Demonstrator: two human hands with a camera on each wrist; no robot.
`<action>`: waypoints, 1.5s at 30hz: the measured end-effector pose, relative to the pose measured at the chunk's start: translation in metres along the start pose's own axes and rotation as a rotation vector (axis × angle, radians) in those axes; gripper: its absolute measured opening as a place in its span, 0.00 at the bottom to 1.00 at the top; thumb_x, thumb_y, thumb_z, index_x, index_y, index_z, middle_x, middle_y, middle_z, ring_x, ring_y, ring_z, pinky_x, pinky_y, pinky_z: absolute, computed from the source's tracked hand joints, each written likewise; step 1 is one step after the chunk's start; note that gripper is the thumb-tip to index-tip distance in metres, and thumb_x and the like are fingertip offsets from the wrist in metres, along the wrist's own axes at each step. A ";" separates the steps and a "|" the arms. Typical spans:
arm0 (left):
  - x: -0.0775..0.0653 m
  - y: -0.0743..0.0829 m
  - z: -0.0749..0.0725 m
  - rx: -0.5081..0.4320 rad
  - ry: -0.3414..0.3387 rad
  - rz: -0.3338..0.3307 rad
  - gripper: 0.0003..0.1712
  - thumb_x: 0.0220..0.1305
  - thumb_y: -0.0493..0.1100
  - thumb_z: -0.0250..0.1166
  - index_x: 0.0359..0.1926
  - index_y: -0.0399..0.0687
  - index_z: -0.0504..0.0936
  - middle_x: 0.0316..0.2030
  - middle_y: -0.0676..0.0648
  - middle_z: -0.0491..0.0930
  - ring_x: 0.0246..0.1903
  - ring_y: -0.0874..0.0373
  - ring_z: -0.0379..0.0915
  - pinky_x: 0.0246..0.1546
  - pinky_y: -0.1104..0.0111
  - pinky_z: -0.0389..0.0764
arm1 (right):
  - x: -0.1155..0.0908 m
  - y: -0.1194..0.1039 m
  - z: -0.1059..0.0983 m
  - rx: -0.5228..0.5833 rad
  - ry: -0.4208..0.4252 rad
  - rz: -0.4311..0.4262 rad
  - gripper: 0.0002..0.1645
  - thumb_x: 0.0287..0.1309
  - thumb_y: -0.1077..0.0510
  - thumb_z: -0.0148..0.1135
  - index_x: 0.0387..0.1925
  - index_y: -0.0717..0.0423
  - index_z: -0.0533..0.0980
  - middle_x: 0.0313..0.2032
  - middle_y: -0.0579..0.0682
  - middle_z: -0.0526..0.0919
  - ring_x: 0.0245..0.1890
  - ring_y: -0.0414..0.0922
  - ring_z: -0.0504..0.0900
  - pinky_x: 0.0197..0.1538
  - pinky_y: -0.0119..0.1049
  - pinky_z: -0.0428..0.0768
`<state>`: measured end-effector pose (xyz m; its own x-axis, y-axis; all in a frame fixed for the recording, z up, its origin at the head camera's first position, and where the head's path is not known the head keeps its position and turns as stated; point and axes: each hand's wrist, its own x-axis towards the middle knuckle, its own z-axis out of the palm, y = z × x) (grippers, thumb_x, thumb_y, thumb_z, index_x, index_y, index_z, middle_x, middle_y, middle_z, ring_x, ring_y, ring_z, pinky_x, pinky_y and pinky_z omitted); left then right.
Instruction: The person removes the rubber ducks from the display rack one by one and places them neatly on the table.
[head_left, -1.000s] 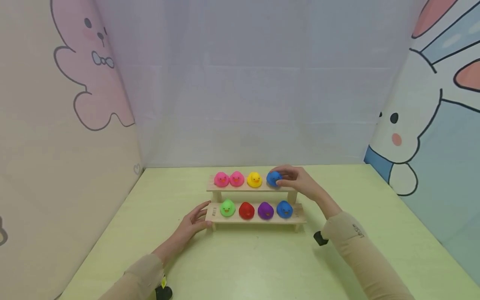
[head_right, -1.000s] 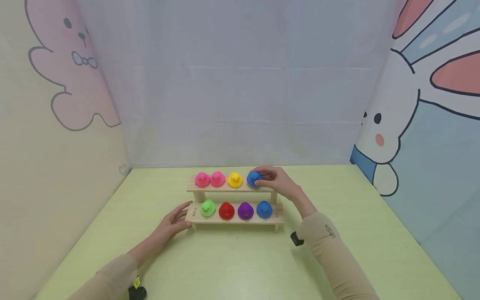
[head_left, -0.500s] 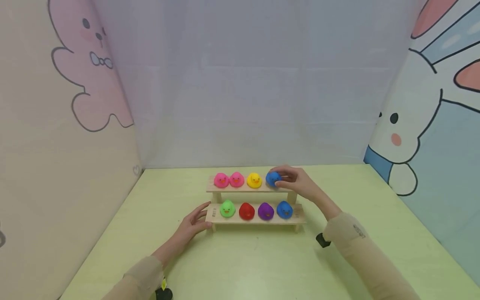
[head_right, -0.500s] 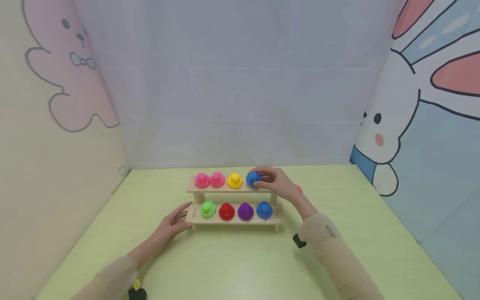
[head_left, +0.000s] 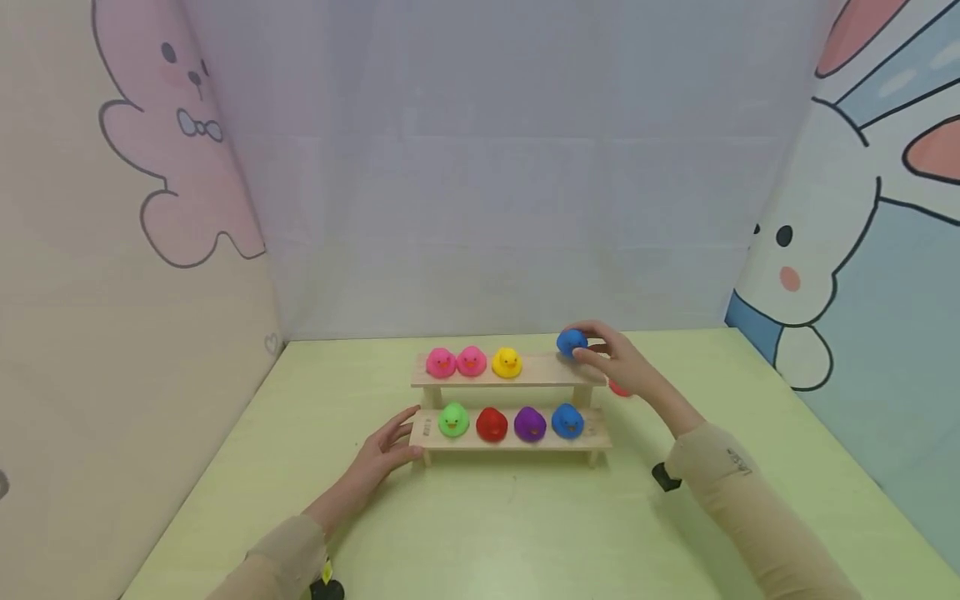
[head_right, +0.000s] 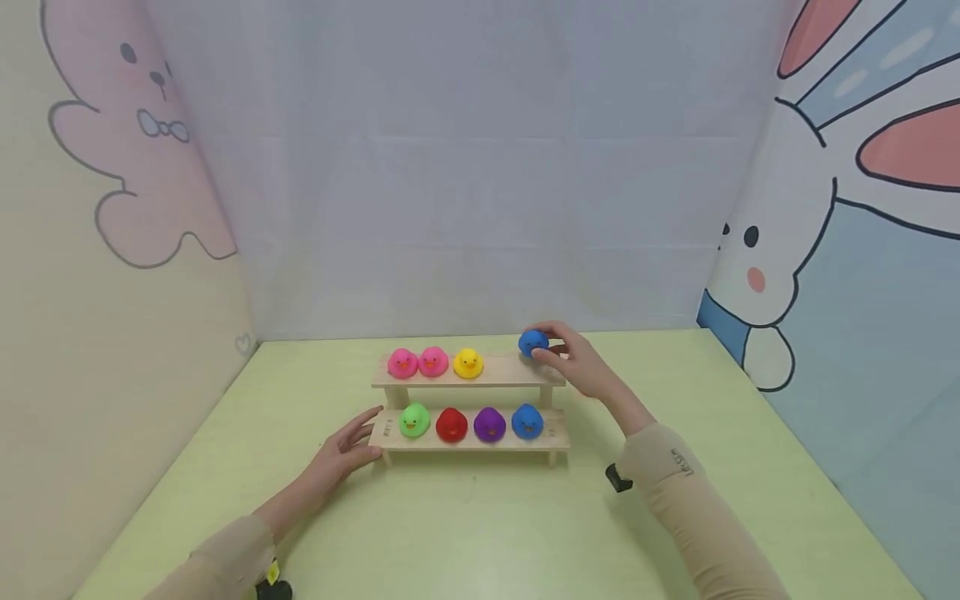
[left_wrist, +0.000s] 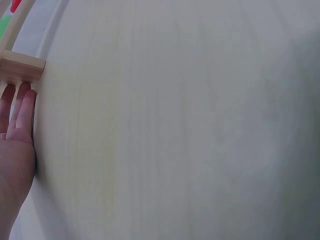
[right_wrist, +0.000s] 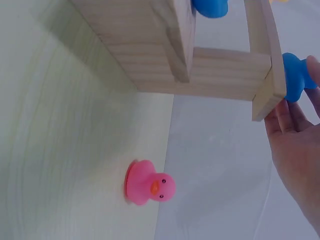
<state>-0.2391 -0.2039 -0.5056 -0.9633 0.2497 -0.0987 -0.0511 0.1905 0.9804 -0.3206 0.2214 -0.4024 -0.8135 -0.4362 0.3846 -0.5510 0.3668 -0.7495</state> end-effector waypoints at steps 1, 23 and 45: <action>0.000 0.000 0.000 0.000 0.006 -0.002 0.40 0.66 0.46 0.65 0.75 0.63 0.59 0.69 0.39 0.68 0.61 0.50 0.75 0.67 0.53 0.73 | -0.001 0.003 -0.003 -0.007 0.011 -0.002 0.23 0.70 0.62 0.55 0.64 0.62 0.68 0.59 0.62 0.75 0.59 0.50 0.74 0.58 0.20 0.74; 0.001 0.001 -0.001 -0.011 0.005 -0.007 0.40 0.66 0.46 0.65 0.75 0.63 0.59 0.69 0.39 0.68 0.62 0.48 0.74 0.68 0.52 0.72 | -0.051 0.068 -0.059 -0.065 0.137 0.155 0.25 0.71 0.63 0.52 0.64 0.73 0.63 0.60 0.73 0.70 0.50 0.21 0.67 0.50 0.07 0.68; -0.001 0.001 0.000 -0.016 -0.010 -0.003 0.39 0.66 0.45 0.65 0.75 0.64 0.59 0.70 0.39 0.67 0.64 0.46 0.73 0.70 0.49 0.69 | -0.088 0.108 -0.072 -0.080 0.034 0.397 0.29 0.72 0.60 0.52 0.66 0.74 0.61 0.64 0.76 0.65 0.67 0.72 0.60 0.68 0.70 0.59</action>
<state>-0.2384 -0.2044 -0.5048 -0.9605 0.2583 -0.1033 -0.0583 0.1759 0.9827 -0.3216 0.3590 -0.4784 -0.9710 -0.2206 0.0921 -0.2042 0.5650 -0.7994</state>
